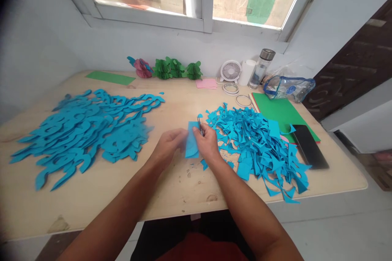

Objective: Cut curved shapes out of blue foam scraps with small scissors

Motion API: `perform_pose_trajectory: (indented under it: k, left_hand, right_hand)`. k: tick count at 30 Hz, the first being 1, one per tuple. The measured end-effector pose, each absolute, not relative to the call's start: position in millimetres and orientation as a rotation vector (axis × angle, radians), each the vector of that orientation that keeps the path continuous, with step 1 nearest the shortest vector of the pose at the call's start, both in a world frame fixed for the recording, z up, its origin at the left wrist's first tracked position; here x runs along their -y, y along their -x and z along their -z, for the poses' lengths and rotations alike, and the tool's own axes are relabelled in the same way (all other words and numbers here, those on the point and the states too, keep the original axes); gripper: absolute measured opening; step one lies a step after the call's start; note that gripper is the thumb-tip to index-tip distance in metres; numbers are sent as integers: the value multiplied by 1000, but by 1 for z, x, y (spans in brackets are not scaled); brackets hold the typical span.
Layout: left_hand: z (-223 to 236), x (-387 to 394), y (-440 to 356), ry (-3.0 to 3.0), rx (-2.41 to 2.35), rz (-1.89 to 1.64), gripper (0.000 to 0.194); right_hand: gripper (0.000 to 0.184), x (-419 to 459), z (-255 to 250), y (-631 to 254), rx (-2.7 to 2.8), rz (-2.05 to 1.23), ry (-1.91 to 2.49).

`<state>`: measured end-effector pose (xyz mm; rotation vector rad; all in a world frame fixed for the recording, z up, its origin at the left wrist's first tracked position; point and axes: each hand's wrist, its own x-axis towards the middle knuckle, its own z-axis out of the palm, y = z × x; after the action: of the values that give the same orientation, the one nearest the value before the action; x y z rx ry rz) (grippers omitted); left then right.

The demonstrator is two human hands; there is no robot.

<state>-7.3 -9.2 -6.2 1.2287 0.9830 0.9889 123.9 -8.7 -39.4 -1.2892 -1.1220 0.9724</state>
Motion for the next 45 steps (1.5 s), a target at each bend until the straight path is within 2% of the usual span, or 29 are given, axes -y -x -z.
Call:
perform_pose_trajectory:
  k: [11, 32, 45]
  left_hand:
    - [6, 8, 9, -1215, -998, -955, 21]
    - [5, 8, 9, -1219, -1027, -962, 22]
    - [6, 6, 16, -1285, -1010, -844, 24]
  right_hand:
    - [29, 8, 40, -125, 1089, -1038, 1254]
    - [26, 9, 36, -124, 1104, -1006, 1267]
    - [26, 9, 34, -126, 1136, -950, 1273]
